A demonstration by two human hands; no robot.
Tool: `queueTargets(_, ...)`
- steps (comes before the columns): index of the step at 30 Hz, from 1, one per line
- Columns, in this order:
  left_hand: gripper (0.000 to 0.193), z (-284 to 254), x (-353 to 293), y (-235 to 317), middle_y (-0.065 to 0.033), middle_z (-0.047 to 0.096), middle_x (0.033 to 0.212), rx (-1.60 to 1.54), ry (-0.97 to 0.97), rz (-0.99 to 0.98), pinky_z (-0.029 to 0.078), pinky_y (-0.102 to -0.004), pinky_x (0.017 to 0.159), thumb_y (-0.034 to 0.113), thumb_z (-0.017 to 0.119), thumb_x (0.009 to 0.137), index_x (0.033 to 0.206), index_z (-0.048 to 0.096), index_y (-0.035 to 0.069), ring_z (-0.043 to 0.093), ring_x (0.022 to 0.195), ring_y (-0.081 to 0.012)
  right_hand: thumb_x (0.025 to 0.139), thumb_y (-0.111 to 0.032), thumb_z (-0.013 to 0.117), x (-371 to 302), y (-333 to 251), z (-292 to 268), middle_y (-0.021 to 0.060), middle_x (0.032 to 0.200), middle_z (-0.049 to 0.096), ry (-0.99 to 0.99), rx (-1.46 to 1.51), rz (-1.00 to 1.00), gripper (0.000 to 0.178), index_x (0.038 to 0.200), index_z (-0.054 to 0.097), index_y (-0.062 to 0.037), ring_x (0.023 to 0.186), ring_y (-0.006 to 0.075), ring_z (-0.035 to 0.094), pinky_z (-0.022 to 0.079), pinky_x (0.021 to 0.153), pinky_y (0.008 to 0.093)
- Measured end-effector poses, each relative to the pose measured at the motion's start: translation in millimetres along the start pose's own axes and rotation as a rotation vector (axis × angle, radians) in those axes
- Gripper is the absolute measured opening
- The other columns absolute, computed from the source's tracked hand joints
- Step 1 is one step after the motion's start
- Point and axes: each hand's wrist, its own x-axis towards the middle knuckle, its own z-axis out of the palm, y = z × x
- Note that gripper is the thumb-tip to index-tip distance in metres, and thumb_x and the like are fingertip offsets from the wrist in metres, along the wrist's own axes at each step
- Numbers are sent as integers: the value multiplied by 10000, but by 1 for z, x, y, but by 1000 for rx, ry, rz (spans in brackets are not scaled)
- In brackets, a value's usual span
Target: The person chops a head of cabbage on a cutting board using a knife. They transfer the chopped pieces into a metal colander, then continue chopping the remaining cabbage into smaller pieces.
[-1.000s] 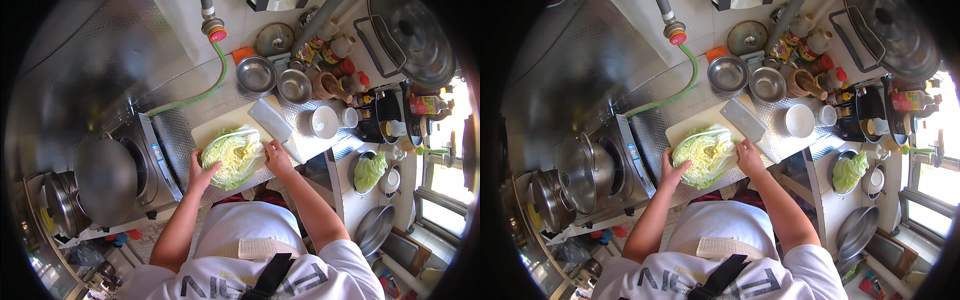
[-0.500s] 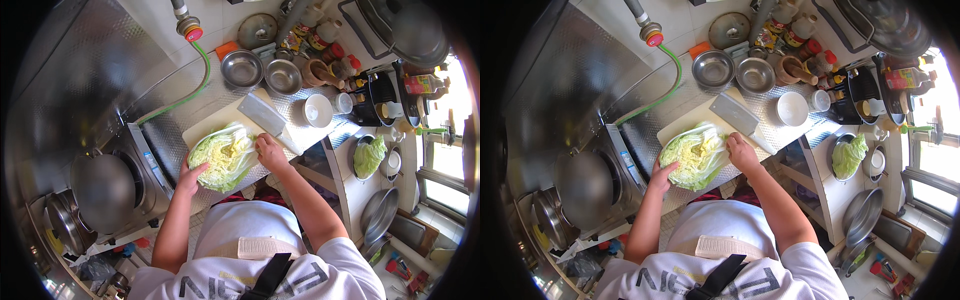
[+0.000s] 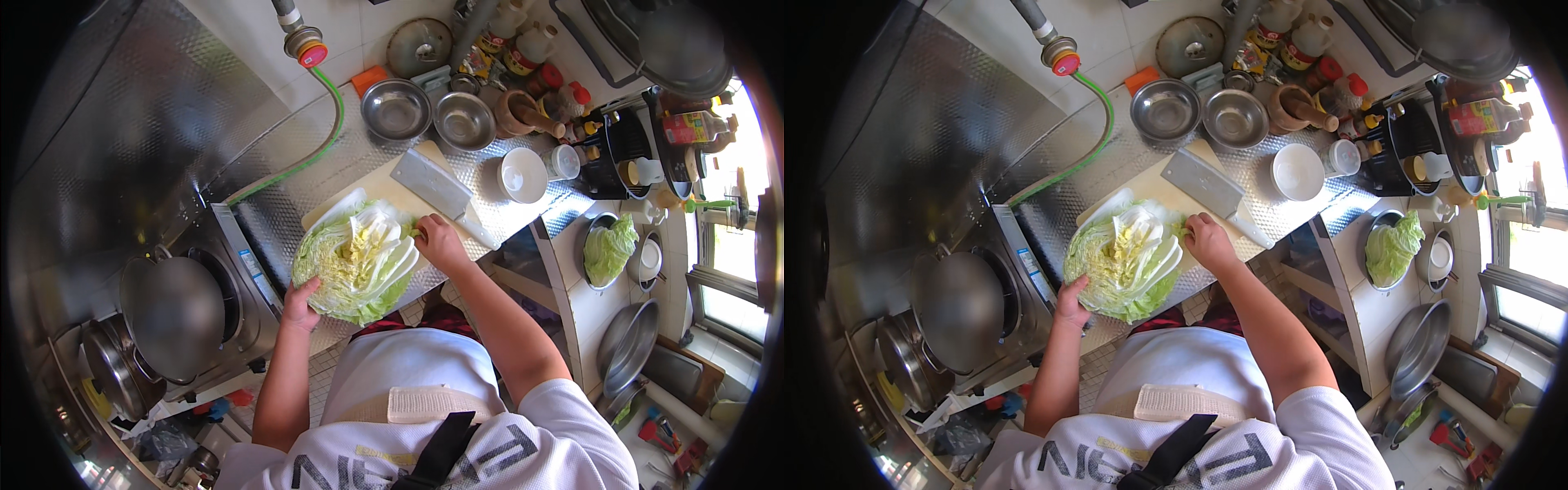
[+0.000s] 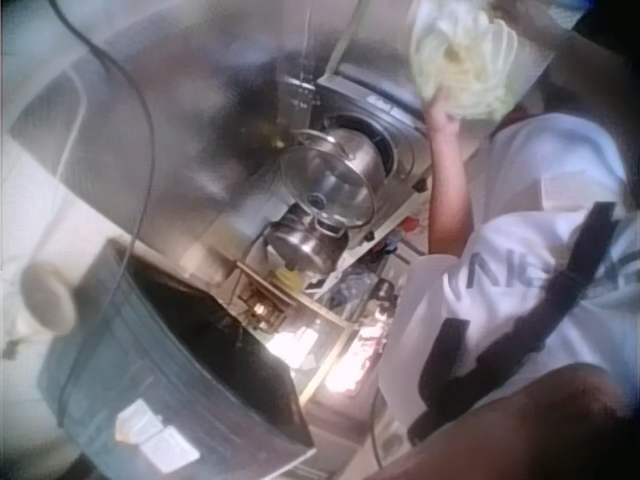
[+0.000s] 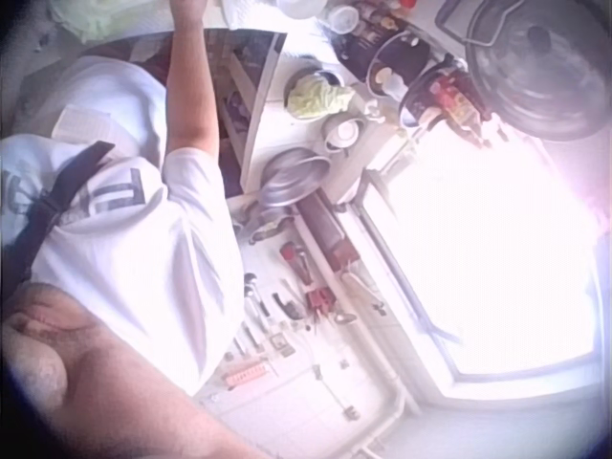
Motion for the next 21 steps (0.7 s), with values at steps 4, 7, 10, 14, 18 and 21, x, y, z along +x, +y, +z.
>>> queueTargets(4, 609, -9, 1, 2, -146, 626, 1347, -5, 30, -25, 502, -445, 1061, 59, 709, 870, 1437, 497, -2, 618, 1225, -305, 817, -62, 719, -3, -16, -6, 149, 885, 667, 82, 157, 188, 196, 995, 657, -9, 756, 301, 679, 555, 699, 400)
queueTargets(7, 613, -6, 3, 0, -146, 620, 1355, 6, 24, -17, 502, -444, 1060, 51, 709, 870, 1442, 494, 0, 614, 1231, -299, 832, -69, 737, -10, -15, -15, 117, 806, 658, 115, 190, 254, 210, 1015, 659, 0, 720, 229, 660, 550, 690, 348)
queueTargets(10, 610, 2, 8, -2, -150, 617, 1361, 40, 15, 9, 504, -448, 1059, 43, 700, 878, 1447, 485, -4, 612, 1237, -300, 842, -70, 746, -16, -18, -29, 101, 765, 657, 168, 210, 264, 200, 1001, 653, 8, 703, 206, 651, 546, 687, 331)
queueTargets(14, 588, 23, 18, -6, -143, 620, 1357, 89, 1, 32, 513, -427, 1043, 20, 703, 880, 1431, 499, 5, 623, 1219, -282, 874, -90, 751, -19, -22, -53, 68, 794, 682, 179, 338, 392, 190, 1007, 658, 7, 711, 140, 647, 537, 678, 304)
queueTargets(18, 563, 45, 27, -10, -117, 634, 1322, 168, 10, 35, 524, -392, 1015, 7, 742, 865, 1385, 525, 19, 637, 1181, -249, 892, -109, 754, -25, -27, -79, 32, 785, 662, 227, 421, 421, 191, 1018, 658, -3, 738, 87, 615, 519, 648, 281)
queueTargets(21, 565, 55, 28, -13, -106, 642, 1286, 286, 95, 87, 524, -374, 1001, 9, 767, 856, 1363, 520, 26, 638, 1166, -231, 865, -84, 762, -27, -35, -85, 59, 875, 656, 210, 365, 398, 194, 1005, 653, -6, 736, 111, 621, 520, 645, 282)
